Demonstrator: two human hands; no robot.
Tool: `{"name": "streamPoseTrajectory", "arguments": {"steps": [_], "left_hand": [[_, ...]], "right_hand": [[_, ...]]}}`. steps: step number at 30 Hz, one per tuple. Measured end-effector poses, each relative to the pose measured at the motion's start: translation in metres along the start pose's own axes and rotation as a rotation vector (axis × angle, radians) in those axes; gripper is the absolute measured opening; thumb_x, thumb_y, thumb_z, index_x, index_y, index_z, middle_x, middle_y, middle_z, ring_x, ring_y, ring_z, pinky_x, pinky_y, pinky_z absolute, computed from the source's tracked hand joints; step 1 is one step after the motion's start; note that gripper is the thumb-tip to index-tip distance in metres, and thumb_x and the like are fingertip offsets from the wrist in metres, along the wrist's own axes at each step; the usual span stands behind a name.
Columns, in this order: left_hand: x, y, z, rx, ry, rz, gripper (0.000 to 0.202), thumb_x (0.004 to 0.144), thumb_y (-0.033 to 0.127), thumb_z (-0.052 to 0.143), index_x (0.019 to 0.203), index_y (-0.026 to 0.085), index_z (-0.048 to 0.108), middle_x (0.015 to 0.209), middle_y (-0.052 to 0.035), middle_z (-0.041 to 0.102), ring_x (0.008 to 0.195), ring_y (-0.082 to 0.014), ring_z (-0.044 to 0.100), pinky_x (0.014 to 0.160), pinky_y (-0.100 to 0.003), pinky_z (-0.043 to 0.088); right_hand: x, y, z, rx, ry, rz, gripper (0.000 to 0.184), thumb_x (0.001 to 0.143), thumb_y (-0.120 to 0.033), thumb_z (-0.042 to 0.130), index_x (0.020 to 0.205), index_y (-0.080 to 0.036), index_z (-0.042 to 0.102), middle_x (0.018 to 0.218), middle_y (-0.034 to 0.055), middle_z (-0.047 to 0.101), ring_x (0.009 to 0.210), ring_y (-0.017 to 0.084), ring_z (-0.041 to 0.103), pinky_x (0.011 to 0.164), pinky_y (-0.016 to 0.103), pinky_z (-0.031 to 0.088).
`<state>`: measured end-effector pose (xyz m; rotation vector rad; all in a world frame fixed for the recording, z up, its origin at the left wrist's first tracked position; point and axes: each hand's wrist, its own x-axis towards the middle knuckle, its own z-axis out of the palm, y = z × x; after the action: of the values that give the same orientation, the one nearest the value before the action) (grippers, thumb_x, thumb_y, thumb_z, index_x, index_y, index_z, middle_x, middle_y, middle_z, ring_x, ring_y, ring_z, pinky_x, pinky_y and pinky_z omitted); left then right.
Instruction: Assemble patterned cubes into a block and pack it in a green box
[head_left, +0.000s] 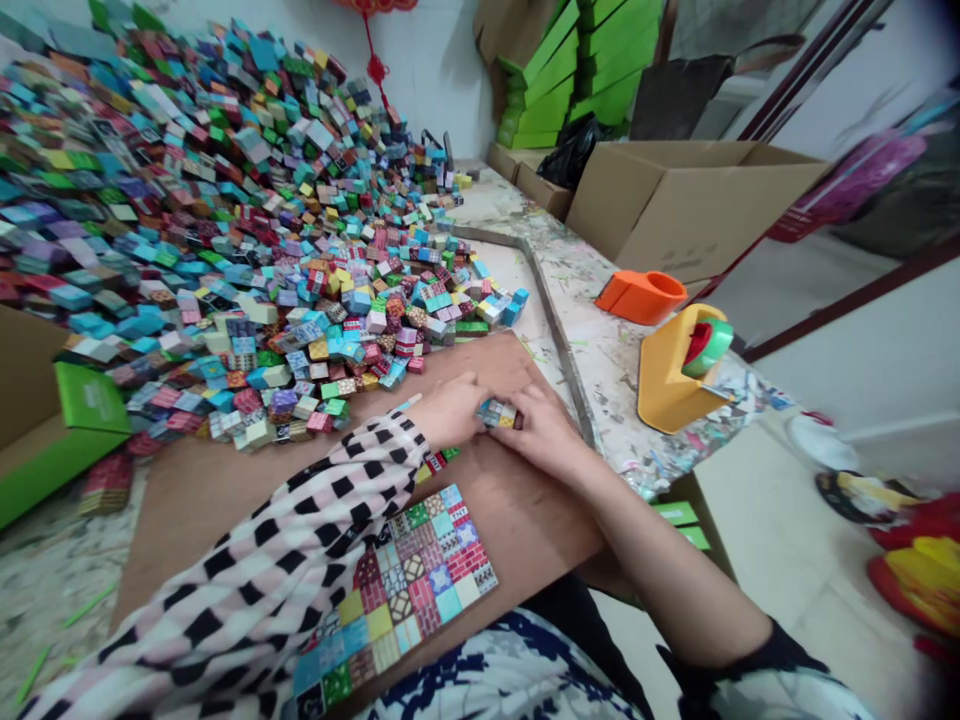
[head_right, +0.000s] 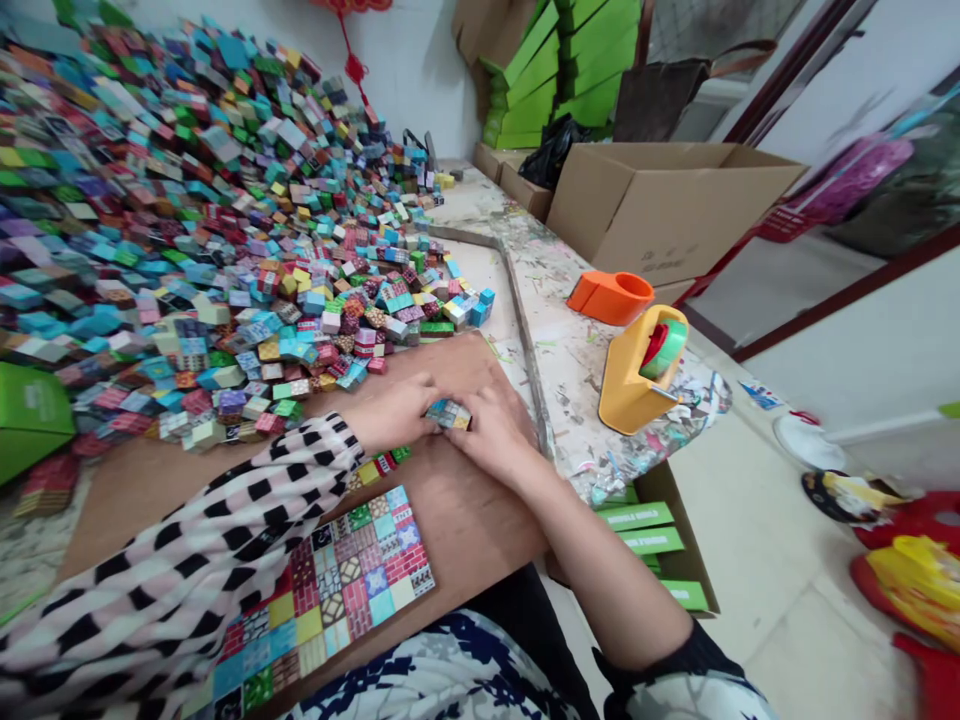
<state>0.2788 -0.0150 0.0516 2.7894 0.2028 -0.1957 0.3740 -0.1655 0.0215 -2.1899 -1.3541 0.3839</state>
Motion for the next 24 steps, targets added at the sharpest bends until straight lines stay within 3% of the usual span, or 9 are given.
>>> {"name": "streamPoseTrajectory", "arguments": {"steps": [4, 7, 8, 9, 12, 16, 20, 24], "left_hand": [[-0.001, 0.002, -0.002, 0.036, -0.036, 0.019, 0.029, 0.083, 0.023, 0.059, 0.112, 0.02, 0.066, 0.1, -0.0074, 0.061, 0.093, -0.0221, 0.063, 0.085, -0.031, 0.048], [-0.007, 0.005, -0.009, 0.111, -0.041, 0.016, 0.036, 0.082, 0.031, 0.061, 0.117, 0.022, 0.064, 0.104, -0.0086, 0.061, 0.097, -0.0261, 0.062, 0.084, -0.036, 0.048], [-0.009, 0.007, -0.011, 0.132, -0.042, 0.022, 0.039, 0.082, 0.034, 0.061, 0.119, 0.023, 0.062, 0.107, -0.0093, 0.06, 0.097, -0.0274, 0.062, 0.083, -0.038, 0.049], [-0.01, 0.008, -0.012, 0.146, -0.044, 0.032, 0.043, 0.081, 0.038, 0.062, 0.122, 0.023, 0.061, 0.109, -0.0099, 0.059, 0.098, -0.0285, 0.062, 0.082, -0.039, 0.049], [-0.007, 0.013, -0.011, 0.155, -0.059, 0.059, 0.044, 0.082, 0.042, 0.061, 0.122, 0.023, 0.061, 0.111, -0.0107, 0.059, 0.097, -0.029, 0.063, 0.079, -0.039, 0.05], [0.001, 0.014, -0.003, 0.185, -0.055, 0.048, 0.033, 0.087, 0.039, 0.056, 0.109, 0.016, 0.066, 0.108, -0.0119, 0.061, 0.096, -0.0274, 0.063, 0.078, -0.037, 0.05], [0.003, 0.011, 0.0, 0.211, -0.03, 0.027, 0.032, 0.088, 0.037, 0.054, 0.11, 0.017, 0.064, 0.108, -0.0112, 0.061, 0.096, -0.0264, 0.063, 0.08, -0.037, 0.05], [0.0, 0.009, -0.004, 0.215, -0.029, 0.022, 0.031, 0.087, 0.035, 0.054, 0.111, 0.018, 0.065, 0.106, -0.011, 0.06, 0.094, -0.0266, 0.063, 0.079, -0.038, 0.051]], "right_hand": [[0.003, -0.01, -0.007, -0.035, -0.049, -0.041, 0.043, 0.076, -0.015, 0.066, 0.119, -0.015, 0.064, 0.099, 0.0085, 0.064, 0.096, 0.023, 0.058, 0.089, 0.036, 0.044], [0.015, -0.004, -0.037, -0.007, -0.283, -0.13, 0.051, 0.075, -0.033, 0.074, 0.123, -0.017, 0.062, 0.107, 0.0098, 0.067, 0.099, 0.026, 0.06, 0.087, 0.037, 0.047], [0.023, 0.001, -0.049, 0.001, -0.315, -0.098, 0.055, 0.076, -0.041, 0.074, 0.123, -0.016, 0.062, 0.11, 0.0113, 0.067, 0.098, 0.026, 0.061, 0.084, 0.037, 0.048], [0.034, 0.007, -0.06, -0.004, -0.299, -0.026, 0.057, 0.077, -0.046, 0.072, 0.123, -0.015, 0.061, 0.111, 0.0129, 0.067, 0.095, 0.026, 0.063, 0.081, 0.036, 0.049], [0.078, 0.027, -0.078, -0.085, 0.022, 0.147, 0.057, 0.08, -0.041, 0.07, 0.128, -0.014, 0.057, 0.118, 0.0143, 0.065, 0.103, 0.028, 0.062, 0.09, 0.037, 0.047], [0.135, 0.045, -0.06, -0.097, 0.245, 0.267, 0.074, 0.07, -0.029, 0.076, 0.135, -0.008, 0.047, 0.13, 0.0196, 0.057, 0.116, 0.031, 0.056, 0.097, 0.038, 0.044], [0.161, 0.055, -0.029, -0.013, 0.343, 0.309, 0.07, 0.07, -0.02, 0.069, 0.135, -0.01, 0.044, 0.127, 0.0176, 0.059, 0.113, 0.03, 0.057, 0.096, 0.039, 0.044], [0.165, 0.065, -0.026, 0.039, 0.342, 0.319, 0.063, 0.074, -0.024, 0.063, 0.133, -0.014, 0.043, 0.112, 0.0108, 0.065, 0.096, 0.025, 0.062, 0.086, 0.036, 0.049]]}}
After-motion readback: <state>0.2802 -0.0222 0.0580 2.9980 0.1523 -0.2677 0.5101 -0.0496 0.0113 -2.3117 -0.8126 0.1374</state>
